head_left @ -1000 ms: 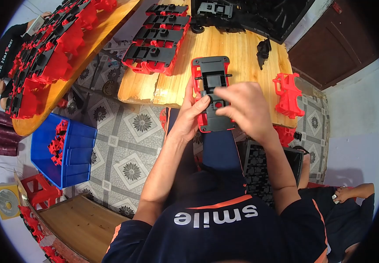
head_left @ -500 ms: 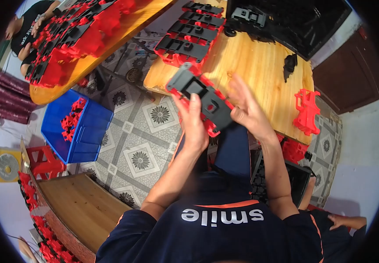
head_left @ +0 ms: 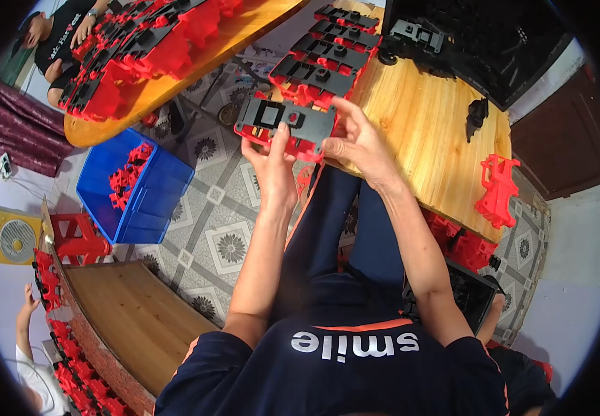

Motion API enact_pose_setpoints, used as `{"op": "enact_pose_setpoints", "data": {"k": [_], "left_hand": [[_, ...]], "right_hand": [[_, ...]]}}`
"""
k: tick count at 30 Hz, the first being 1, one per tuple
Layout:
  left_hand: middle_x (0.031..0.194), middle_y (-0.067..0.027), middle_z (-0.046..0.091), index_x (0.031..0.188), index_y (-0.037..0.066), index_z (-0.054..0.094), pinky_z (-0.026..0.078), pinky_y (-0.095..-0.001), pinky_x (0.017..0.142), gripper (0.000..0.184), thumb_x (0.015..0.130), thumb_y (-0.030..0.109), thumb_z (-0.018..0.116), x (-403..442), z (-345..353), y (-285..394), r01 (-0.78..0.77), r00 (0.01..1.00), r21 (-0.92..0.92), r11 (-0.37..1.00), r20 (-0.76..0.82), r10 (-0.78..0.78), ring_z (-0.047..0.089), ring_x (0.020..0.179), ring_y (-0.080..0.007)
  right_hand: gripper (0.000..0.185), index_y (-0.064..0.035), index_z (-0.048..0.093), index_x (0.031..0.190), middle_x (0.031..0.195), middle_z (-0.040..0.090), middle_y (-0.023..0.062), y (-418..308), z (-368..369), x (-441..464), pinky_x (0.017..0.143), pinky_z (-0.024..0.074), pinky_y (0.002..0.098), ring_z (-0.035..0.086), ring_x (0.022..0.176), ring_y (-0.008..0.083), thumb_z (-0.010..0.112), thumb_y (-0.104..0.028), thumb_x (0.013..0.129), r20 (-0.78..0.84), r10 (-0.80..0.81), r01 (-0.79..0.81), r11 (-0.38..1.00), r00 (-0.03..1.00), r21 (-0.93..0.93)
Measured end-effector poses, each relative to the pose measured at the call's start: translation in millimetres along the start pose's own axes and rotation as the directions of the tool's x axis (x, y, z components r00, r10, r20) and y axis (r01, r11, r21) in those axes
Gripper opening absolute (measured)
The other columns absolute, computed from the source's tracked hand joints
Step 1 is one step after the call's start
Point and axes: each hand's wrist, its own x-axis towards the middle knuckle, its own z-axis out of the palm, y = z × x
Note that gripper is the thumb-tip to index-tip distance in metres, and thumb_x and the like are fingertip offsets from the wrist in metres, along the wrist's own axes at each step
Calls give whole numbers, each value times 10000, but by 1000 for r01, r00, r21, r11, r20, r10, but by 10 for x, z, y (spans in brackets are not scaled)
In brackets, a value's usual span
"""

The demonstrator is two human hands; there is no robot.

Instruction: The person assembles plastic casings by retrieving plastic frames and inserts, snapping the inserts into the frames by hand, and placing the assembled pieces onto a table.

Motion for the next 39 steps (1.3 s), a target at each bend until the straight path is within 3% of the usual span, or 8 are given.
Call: {"op": "enact_pose_setpoints", "data": {"k": [5,16,17,20,21,24,34,39], "left_hand": [[1298,-118,449,1513,134,107,488,-354,903,1006,792,137,807,-149,37,136,-34,999,50,998,7,34,522,1148,-208],[1416,-62,431,1498,168,235,384,-384,1069,608,1021,523,365,-195,-11,-24,-287,938,-55,956,185,292,433,1294,-184],[1408,-75,439,1476,155,255,404,-380,1056,540,1044,466,348,-212,23,-53,-320,943,-7,948,93,319,449,1285,-191],[1396,-94,450,1464,150,260,432,-374,1030,522,1049,455,342,-219,20,-102,-354,934,21,935,60,353,472,1269,-203],[1363,-89,467,1493,113,234,416,-336,1006,530,1059,390,360,-225,28,-68,-309,949,-30,950,52,311,489,1202,-181],[1349,-90,477,1489,108,244,423,-323,990,528,1060,395,356,-258,45,1,-262,965,65,963,26,261,494,1184,-172],[1411,-116,406,1490,108,232,394,-352,1049,547,1058,422,346,-197,-25,-1,-281,957,62,958,92,275,450,1251,-198],[1412,-114,383,1485,122,203,435,-384,1026,607,1030,474,395,-270,42,76,-185,956,-189,964,195,222,452,1246,-214]], "right_hand": [[768,-98,521,1381,1473,382,139,92,6,-21,1024,439,397,462,1288,270,820,-389,737,108,-382,341,618,918,-709],[254,-39,694,1097,1118,563,83,-106,97,-114,776,537,260,602,990,175,689,-38,843,277,-424,494,582,862,-646],[342,-84,702,1017,994,631,62,-106,131,-98,739,520,336,638,890,230,799,-86,689,255,-521,525,475,815,-707],[343,-108,710,1006,984,651,42,-152,186,-118,732,492,355,634,863,236,801,-98,675,231,-487,517,612,842,-598],[340,-132,718,1002,980,658,27,-161,175,-100,752,456,348,624,853,216,801,-108,672,311,-594,588,353,742,-728],[349,-147,723,1001,999,657,14,-104,188,-115,778,433,331,613,862,192,804,-113,663,301,-616,552,266,728,-790],[385,-177,732,979,1041,635,6,1,203,-135,783,426,331,601,852,178,832,-132,611,240,-598,548,408,765,-731],[372,-112,729,1008,1065,634,56,-102,240,-197,822,436,344,605,880,207,793,-128,643,347,-596,536,169,724,-827]]}}
